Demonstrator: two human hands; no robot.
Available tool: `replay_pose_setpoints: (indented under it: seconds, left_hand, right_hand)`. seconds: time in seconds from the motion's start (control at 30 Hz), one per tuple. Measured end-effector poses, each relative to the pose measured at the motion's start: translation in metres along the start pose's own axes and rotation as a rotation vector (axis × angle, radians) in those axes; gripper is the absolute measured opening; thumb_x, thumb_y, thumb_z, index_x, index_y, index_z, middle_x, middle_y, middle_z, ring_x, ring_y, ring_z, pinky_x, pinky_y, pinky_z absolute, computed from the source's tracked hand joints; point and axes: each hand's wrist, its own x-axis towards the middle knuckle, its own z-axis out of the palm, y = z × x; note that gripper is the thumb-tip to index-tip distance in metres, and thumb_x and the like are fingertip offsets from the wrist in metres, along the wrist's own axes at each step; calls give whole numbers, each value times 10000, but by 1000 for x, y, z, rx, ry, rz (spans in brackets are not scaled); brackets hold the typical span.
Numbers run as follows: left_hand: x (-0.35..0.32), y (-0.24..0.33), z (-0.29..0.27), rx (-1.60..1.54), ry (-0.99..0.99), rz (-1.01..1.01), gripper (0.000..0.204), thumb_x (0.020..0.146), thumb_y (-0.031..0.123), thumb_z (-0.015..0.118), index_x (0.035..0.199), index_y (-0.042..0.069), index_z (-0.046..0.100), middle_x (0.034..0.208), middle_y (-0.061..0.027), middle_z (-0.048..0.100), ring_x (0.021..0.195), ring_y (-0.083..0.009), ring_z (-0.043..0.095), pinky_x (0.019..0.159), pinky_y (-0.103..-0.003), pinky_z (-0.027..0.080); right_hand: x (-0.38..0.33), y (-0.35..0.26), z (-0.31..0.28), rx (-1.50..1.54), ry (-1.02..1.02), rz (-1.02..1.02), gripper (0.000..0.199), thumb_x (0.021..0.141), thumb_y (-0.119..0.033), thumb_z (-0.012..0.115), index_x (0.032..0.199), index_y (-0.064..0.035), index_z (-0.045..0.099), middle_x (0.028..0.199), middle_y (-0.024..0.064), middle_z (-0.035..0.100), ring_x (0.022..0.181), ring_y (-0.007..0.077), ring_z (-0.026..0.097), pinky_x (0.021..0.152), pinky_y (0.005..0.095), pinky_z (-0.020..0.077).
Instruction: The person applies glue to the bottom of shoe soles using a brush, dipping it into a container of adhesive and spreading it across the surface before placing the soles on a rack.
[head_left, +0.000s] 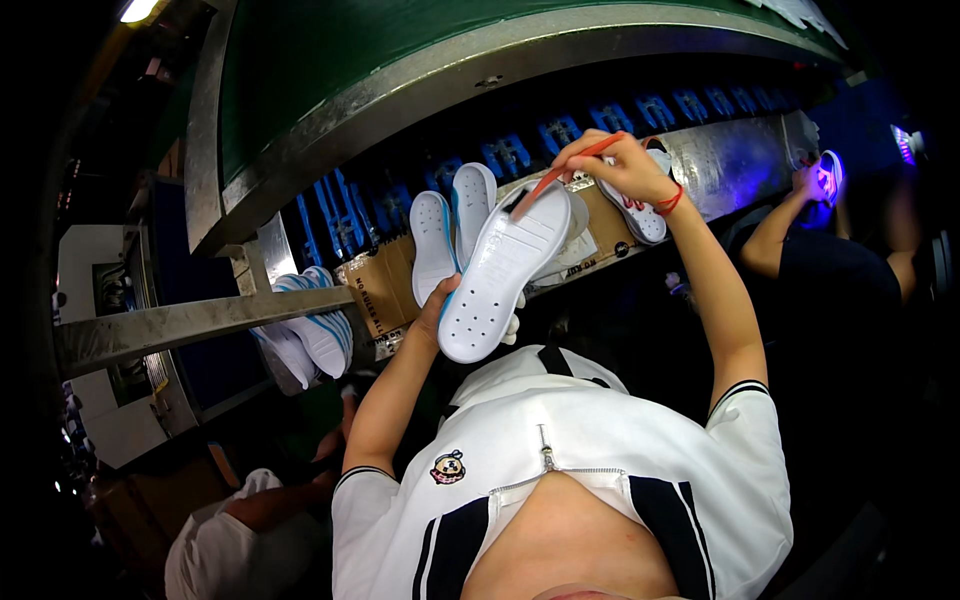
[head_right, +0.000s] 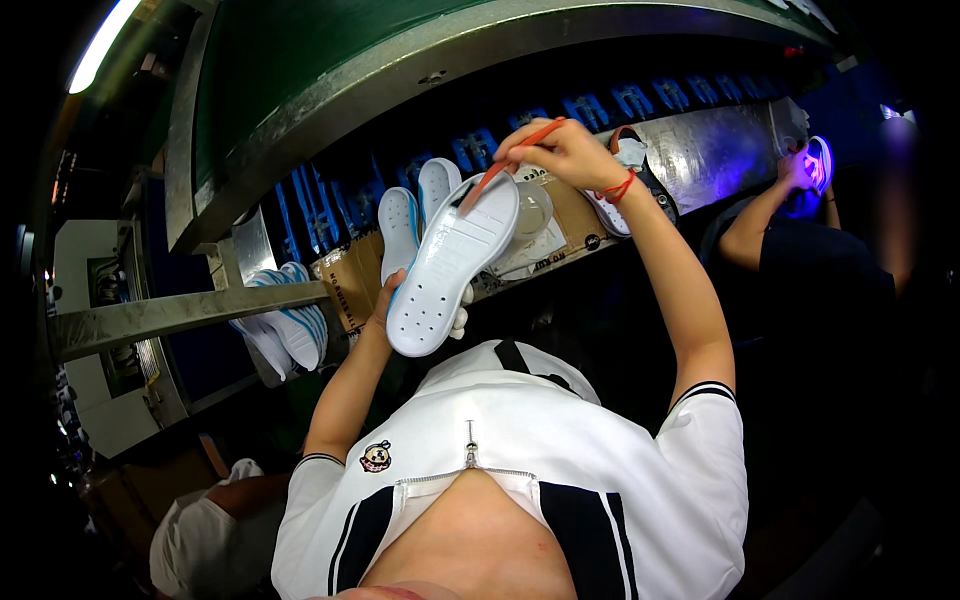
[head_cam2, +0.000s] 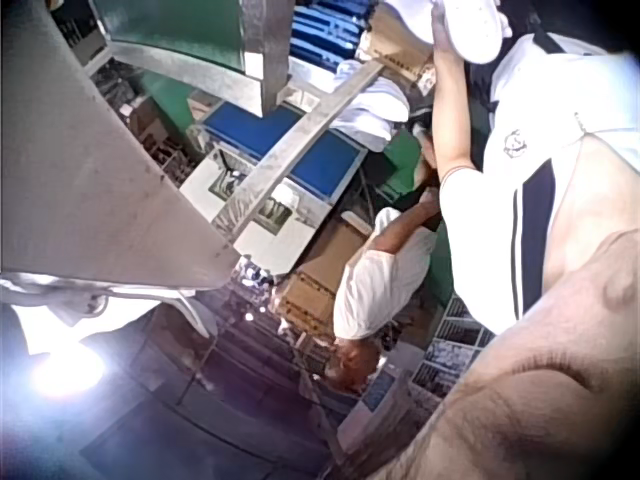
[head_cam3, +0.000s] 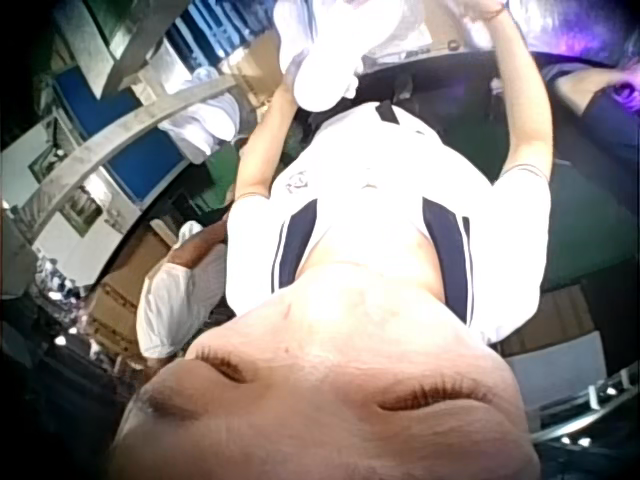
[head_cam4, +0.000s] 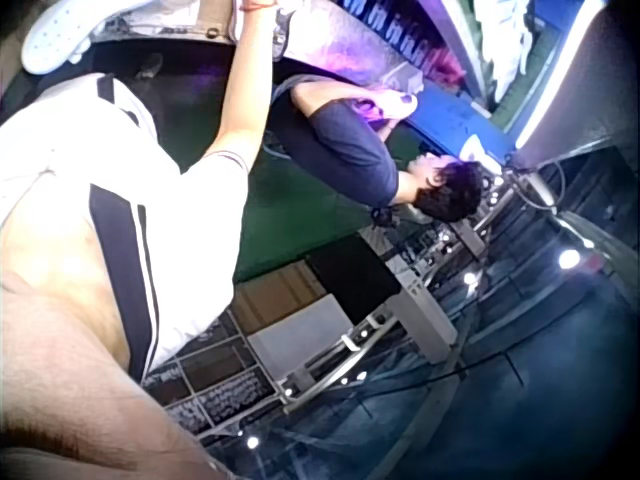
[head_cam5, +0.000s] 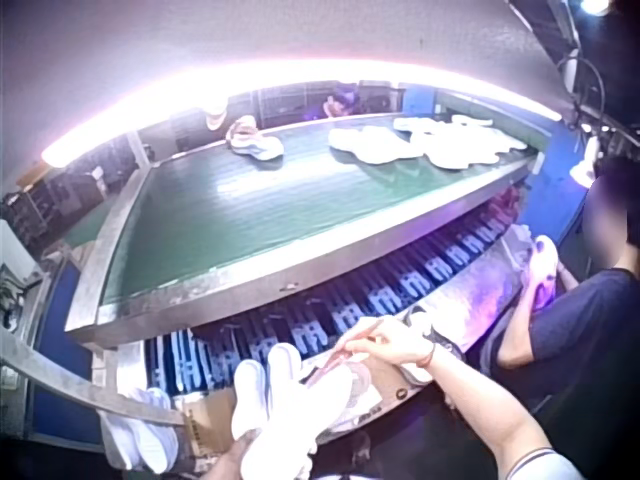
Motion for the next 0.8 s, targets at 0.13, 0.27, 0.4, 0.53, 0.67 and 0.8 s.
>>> replay_pose_setpoints:
  seconds: [0.13, 0.27, 0.4, 0.53, 0.67, 0.8]
  left_hand:
    - [4, -7, 6, 171, 88, 158, 849, 745, 513, 603, 1314, -51, 322, 1141, -238, 509, 908, -366, 600, 776, -492, 524]
    - [13, -17, 0, 405, 254, 290, 821, 764, 537, 535, 1301, -52, 340, 1129, -215, 538, 939, -321, 616, 781, -428, 544]
    - [16, -15, -6, 432, 358, 384, 758, 790, 507, 535, 1307, -12, 345, 1152, -169, 544, 999, -247, 596, 838, -357, 512]
    - [15, -9, -14, 462, 412, 440, 738, 799, 502, 537, 1318, 15, 344, 1162, -142, 544, 1035, -214, 575, 873, -327, 481]
    - [15, -9, -5, 473, 435, 460, 742, 803, 501, 529, 1321, 6, 333, 1162, -148, 542, 1032, -234, 578, 872, -344, 485]
    - [11, -13, -1, 449, 261, 292, 790, 781, 547, 505, 1300, -29, 353, 1109, -204, 540, 932, -303, 615, 771, -418, 546]
  right_hand:
    - [-22, 12, -4, -251, 343, -103, 158, 860, -136, 570, 909, -37, 684, 781, 26, 669, 672, 135, 555, 606, 249, 428]
    - [-40, -1, 32, -258, 480, -17, 155, 868, -120, 561, 920, -25, 672, 746, 24, 660, 630, 126, 561, 566, 242, 421]
    - [-56, 2, 62, 107, 444, 72, 165, 883, -113, 542, 939, -15, 663, 747, 52, 659, 611, 120, 557, 559, 241, 418]
    - [-61, -15, 76, 87, 360, 21, 159, 874, -109, 549, 927, -15, 666, 730, 57, 662, 667, 136, 581, 588, 236, 438]
    - [-70, -23, 85, 384, 260, 156, 185, 876, -113, 545, 917, 31, 653, 716, 66, 662, 696, 114, 591, 629, 222, 450]
    - [-53, 6, 69, 647, 376, 307, 258, 902, -150, 493, 952, 55, 639, 744, 71, 662, 647, 65, 547, 591, 181, 395]
